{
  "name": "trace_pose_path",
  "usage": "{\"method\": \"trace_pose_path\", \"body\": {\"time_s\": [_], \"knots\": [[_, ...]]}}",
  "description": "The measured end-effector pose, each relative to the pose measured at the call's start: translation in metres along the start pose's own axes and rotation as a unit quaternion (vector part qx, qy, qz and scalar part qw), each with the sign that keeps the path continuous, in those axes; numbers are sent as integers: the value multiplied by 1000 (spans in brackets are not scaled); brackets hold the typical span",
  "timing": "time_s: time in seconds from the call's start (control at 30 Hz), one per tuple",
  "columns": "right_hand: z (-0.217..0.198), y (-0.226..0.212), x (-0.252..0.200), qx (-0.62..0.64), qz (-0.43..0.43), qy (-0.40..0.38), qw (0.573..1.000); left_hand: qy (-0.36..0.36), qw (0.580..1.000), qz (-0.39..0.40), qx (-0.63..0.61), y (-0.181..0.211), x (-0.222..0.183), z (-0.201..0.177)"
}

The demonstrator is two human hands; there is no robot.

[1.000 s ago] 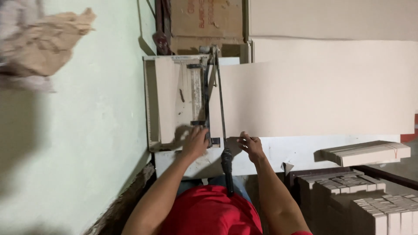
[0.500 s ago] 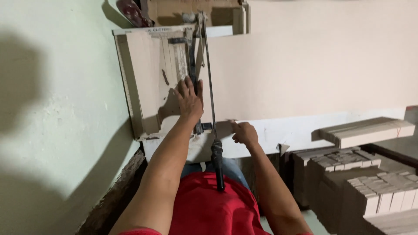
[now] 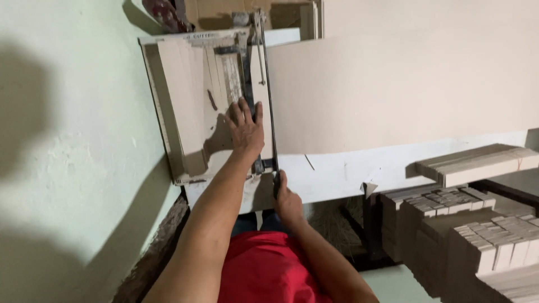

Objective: Using a manual paper cutter to cut strips from a large sheet of paper.

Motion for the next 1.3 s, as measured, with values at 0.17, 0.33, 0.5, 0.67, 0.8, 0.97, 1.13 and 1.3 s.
{"method": "trace_pose_path", "body": {"time_s": [0.17, 0.33, 0.5, 0.67, 0.8, 0.97, 1.13, 1.3], "knots": [[-50, -12, -5, 189, 146, -163, 957, 99, 994, 32, -40, -9, -19, -11], [-207, -58, -3, 302, 190, -193, 914, 105, 965, 215, 104, -3, -22, 13], [-112, 32, 9, 411, 229, -169, 866, 205, 912, 349, 67, -23, -38, 54], [-30, 122, 54, 630, 437, 81, 637, 292, 844, 403, 201, -74, -58, 47], [-41, 141, 76, 737, 394, 131, 533, 145, 875, 358, 293, -101, -37, 40], [-7, 182, 34, 740, 333, 143, 566, 140, 924, 301, 191, -115, -21, 39], [-43, 118, 49, 707, 347, 73, 612, 153, 953, 240, 105, -81, -51, -7], [-37, 110, 75, 667, 333, 32, 665, 64, 985, 157, -39, -33, -56, -40]]}}
Point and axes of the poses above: each hand's wrist, its own x-axis towards the middle knuckle, its own z-axis out of the palm, y = z × x, the point moved 3 cm from there along x, towards the middle knuckle, and after that the axes turned 5 degrees about -z, right-handed, at the moved point
